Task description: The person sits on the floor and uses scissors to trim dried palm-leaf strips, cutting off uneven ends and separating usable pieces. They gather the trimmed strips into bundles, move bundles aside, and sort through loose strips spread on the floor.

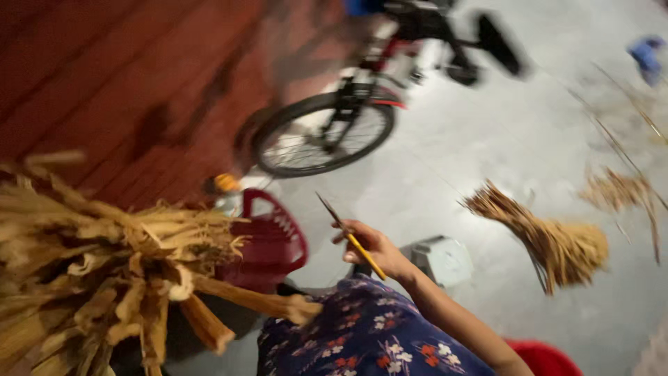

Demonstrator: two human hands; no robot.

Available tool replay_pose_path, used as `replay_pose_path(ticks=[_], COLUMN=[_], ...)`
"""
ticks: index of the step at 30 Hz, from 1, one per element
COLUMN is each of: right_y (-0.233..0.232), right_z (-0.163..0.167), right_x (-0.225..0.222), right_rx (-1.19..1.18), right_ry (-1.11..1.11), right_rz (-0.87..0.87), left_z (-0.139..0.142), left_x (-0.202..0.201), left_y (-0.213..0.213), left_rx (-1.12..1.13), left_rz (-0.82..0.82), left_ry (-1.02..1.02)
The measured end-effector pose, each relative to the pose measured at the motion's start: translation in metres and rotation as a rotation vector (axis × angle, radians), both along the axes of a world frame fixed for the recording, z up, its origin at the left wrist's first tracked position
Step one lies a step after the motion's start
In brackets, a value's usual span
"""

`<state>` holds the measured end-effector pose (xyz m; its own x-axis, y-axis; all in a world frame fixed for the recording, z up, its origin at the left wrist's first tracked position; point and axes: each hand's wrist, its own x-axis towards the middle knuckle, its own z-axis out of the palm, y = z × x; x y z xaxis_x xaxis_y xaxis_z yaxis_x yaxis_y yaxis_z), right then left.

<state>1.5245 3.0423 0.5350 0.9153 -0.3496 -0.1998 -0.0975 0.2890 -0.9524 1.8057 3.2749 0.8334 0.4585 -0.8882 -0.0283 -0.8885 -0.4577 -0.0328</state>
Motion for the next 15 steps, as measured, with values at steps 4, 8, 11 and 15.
replay_pose_path(ticks=[4,8,11,15], right_y=[-0.038,-0.079,-0.104,-0.129], right_z=[0.037,0.052,0.035,0.006], right_x=[-0.067,-0.128,-0.177,-0.223], right_rx=[-0.110,-0.150,-0.545,-0.450], right_ry=[-0.186,-0.316,-0.151,-0.029], right_rz=[-0.094,-0.227,-0.407,-0.684], left_z=[0.044,0.079,0.084,0.074], left_x=[-0.083,-0.158,-0.219,-0.304], left_y=[-0.101,-0.198,-0.264,-0.351], left_rx=[-0.040,-0.127,-0.204,-0.295], left_rz=[-0.293,-0.597,-0.853,-1.140], left_ry=[0.043,0.089,0.178,0.393])
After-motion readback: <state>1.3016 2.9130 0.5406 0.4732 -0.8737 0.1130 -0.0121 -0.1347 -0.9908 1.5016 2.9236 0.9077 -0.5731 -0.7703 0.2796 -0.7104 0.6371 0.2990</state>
